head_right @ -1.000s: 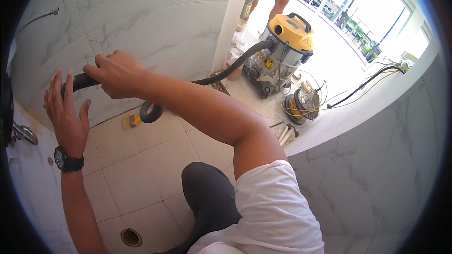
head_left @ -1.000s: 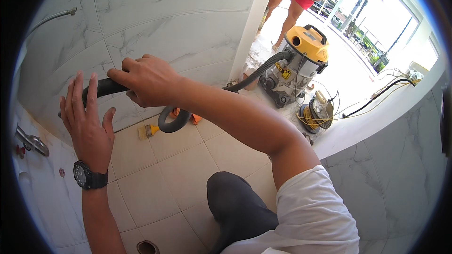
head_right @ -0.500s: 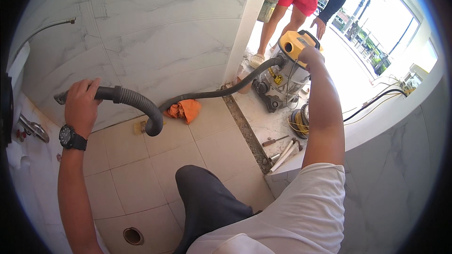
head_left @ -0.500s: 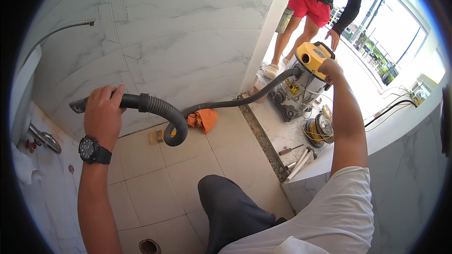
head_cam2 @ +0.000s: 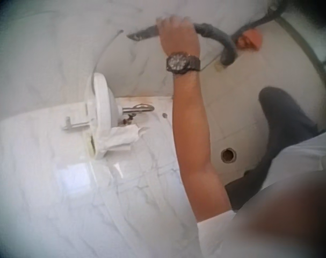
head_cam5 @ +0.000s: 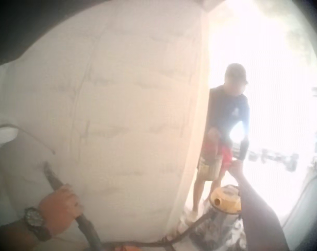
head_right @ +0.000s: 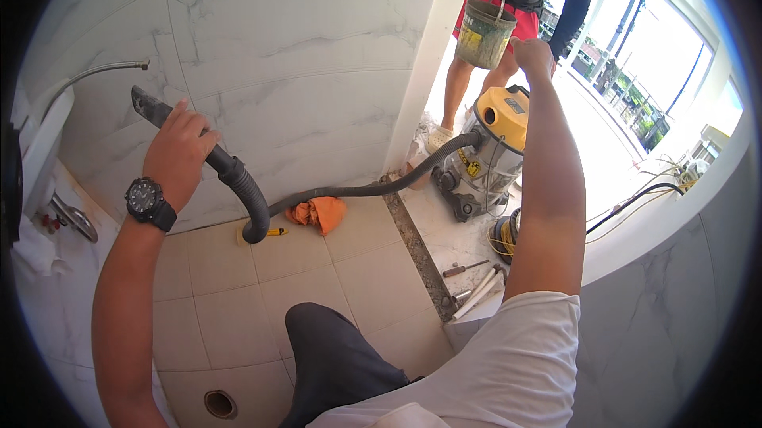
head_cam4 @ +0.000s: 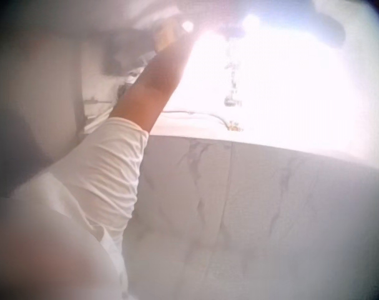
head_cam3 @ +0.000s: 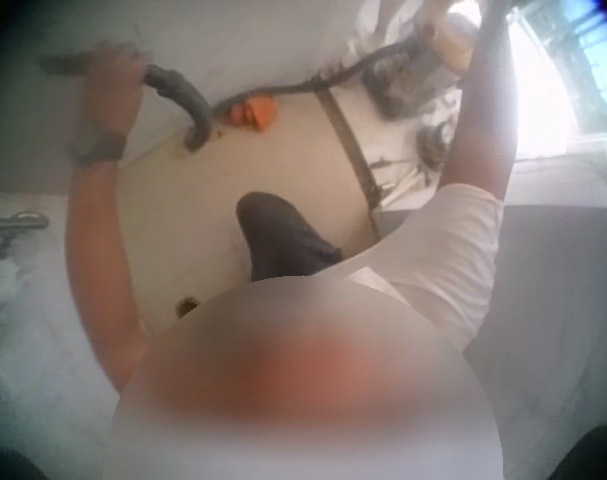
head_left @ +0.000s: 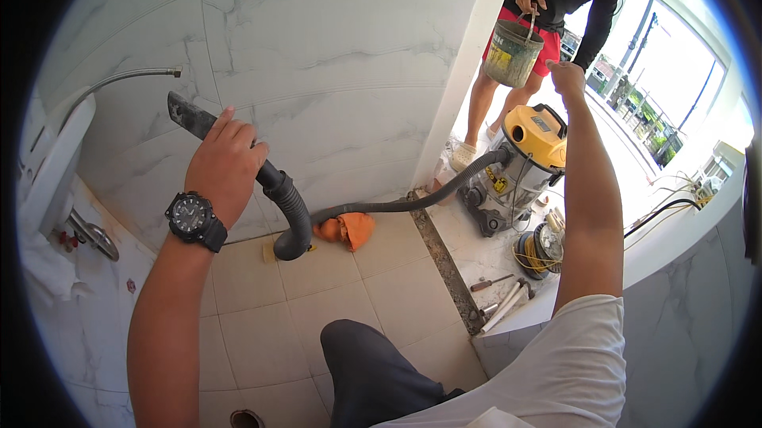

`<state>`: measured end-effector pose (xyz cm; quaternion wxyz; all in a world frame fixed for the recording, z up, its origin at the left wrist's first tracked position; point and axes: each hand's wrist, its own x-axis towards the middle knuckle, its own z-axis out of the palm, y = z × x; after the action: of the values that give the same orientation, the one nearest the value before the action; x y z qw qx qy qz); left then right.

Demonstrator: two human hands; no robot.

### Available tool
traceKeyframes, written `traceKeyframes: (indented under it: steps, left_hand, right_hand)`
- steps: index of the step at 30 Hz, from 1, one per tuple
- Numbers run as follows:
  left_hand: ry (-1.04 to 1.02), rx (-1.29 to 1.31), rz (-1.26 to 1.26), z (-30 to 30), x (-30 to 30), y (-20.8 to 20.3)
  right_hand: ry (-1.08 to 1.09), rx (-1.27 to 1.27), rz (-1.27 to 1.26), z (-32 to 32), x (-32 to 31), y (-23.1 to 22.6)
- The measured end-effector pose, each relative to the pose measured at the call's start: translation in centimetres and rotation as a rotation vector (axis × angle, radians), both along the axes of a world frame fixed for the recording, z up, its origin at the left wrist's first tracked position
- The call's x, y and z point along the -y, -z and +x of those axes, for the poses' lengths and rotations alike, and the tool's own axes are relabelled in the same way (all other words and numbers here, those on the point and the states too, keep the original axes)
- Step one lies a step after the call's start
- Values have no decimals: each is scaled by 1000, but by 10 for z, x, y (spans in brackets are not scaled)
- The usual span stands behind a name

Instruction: The person vacuums debris from a floor drain, removes a cloth, and then applies a sealant around the drain opening using a brush. The task occurs in a tiled bathroom under renovation.

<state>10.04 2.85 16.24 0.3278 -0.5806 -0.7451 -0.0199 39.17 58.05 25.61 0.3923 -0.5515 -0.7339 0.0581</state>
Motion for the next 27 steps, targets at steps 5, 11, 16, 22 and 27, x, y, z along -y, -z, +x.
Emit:
traceKeyframes:
  steps: [5, 11, 16, 22, 27]
  left_hand:
    - [-20, -81, 0, 3, -15, -10]
    - [-25, -162, -24, 8, -30, -10]
    - [14, -195, -56, 13, -39, -6]
    - [63, -274, -55, 11, -60, -15]
    - [-14, -317, -179, 8, -97, -27]
  right_hand:
    - [12, 85, 140, -10, 7, -88]
    - [109, 172, 46, -15, -4, -127]
    - [-197, -226, -267, 1, -24, -122]
    - [-626, -504, -507, 35, -5, -136]
    - [-612, -225, -227, 67, 47, -114]
